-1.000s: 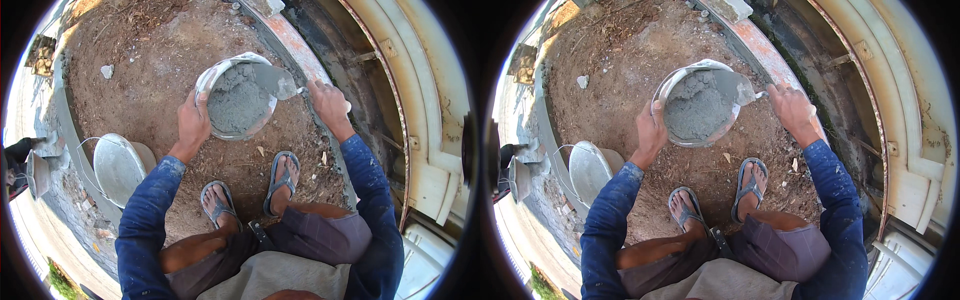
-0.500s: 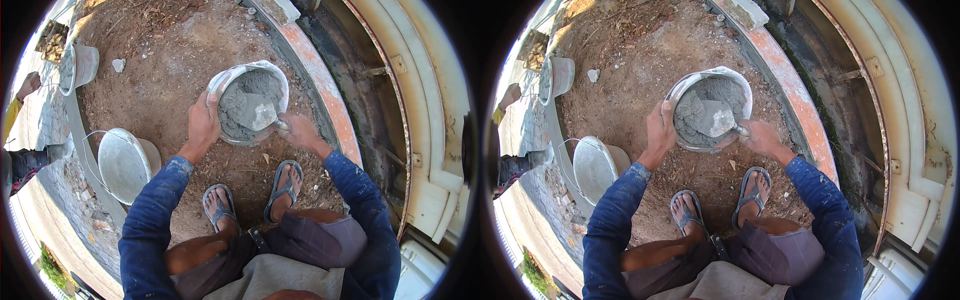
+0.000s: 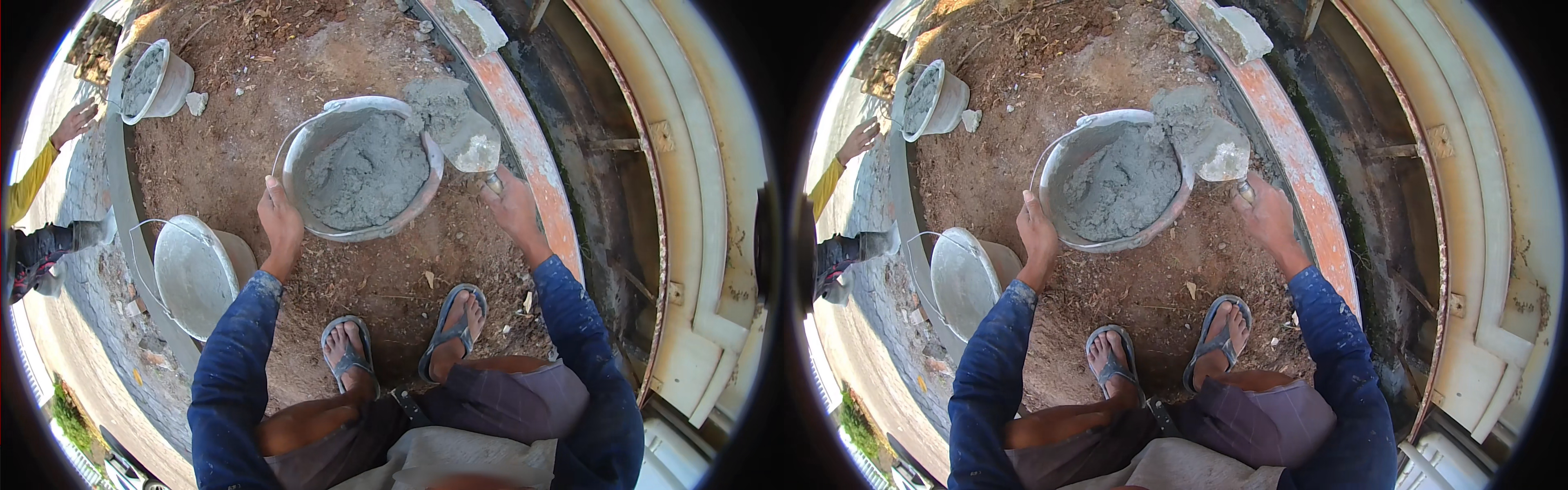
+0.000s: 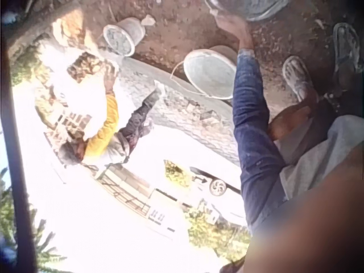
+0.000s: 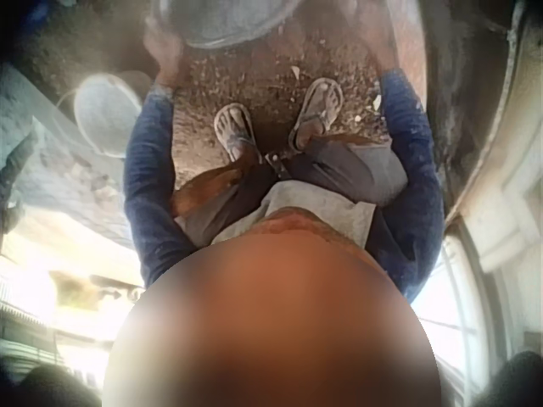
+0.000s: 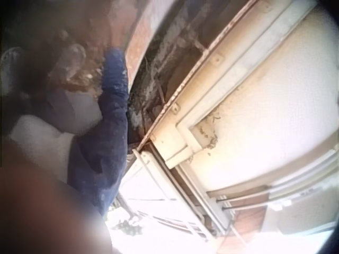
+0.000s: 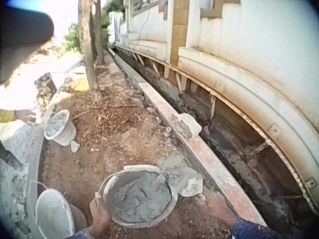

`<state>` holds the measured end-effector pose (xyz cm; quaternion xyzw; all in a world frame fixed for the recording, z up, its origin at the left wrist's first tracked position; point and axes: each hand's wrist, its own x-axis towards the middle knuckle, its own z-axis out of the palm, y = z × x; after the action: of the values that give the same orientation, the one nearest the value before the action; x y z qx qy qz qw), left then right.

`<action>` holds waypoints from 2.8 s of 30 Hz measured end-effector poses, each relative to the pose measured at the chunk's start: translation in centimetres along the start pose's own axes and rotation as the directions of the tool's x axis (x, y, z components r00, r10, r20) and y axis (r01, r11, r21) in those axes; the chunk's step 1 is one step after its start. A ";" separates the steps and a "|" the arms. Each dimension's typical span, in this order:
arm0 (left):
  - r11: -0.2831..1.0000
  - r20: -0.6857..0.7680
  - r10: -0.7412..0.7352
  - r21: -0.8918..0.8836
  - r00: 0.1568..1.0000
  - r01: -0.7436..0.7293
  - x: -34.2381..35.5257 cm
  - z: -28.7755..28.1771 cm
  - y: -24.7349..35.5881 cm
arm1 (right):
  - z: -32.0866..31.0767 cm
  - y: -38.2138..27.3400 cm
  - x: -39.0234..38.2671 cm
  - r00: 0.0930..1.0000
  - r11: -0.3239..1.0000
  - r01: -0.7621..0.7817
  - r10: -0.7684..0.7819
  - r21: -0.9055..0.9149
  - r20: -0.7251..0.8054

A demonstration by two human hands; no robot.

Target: Apply mortar to the side of a curb or planter edge using a trowel.

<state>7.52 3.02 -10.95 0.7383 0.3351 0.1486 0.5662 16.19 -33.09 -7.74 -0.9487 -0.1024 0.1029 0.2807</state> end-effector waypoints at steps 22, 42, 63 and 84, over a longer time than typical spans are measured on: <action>0.992 -0.057 -0.008 0.129 0.998 0.016 0.2 0.0 0.2 | 7.8 3.9 17.5 0.800 0.463 -0.587 0.456 0.664 0.390; 0.917 0.054 -0.127 0.388 0.990 0.096 1.2 -2.6 0.5 | 8.5 1.9 7.9 0.857 0.391 -0.464 0.425 0.795 0.291; 0.485 0.727 -0.441 -0.301 0.527 0.821 4.0 0.2 15.0 | 3.9 1.9 4.8 0.759 0.036 -0.544 0.446 0.838 0.474; 0.030 0.937 -0.276 -0.215 0.215 0.976 16.9 -4.8 23.5 | 3.1 -24.7 17.5 0.623 0.846 0.518 -0.275 -0.124 0.732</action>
<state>24.65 14.63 9.84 0.0697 0.3029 -0.3070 0.8995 28.81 -6.82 1.02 -0.8253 -0.4243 0.3644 0.0781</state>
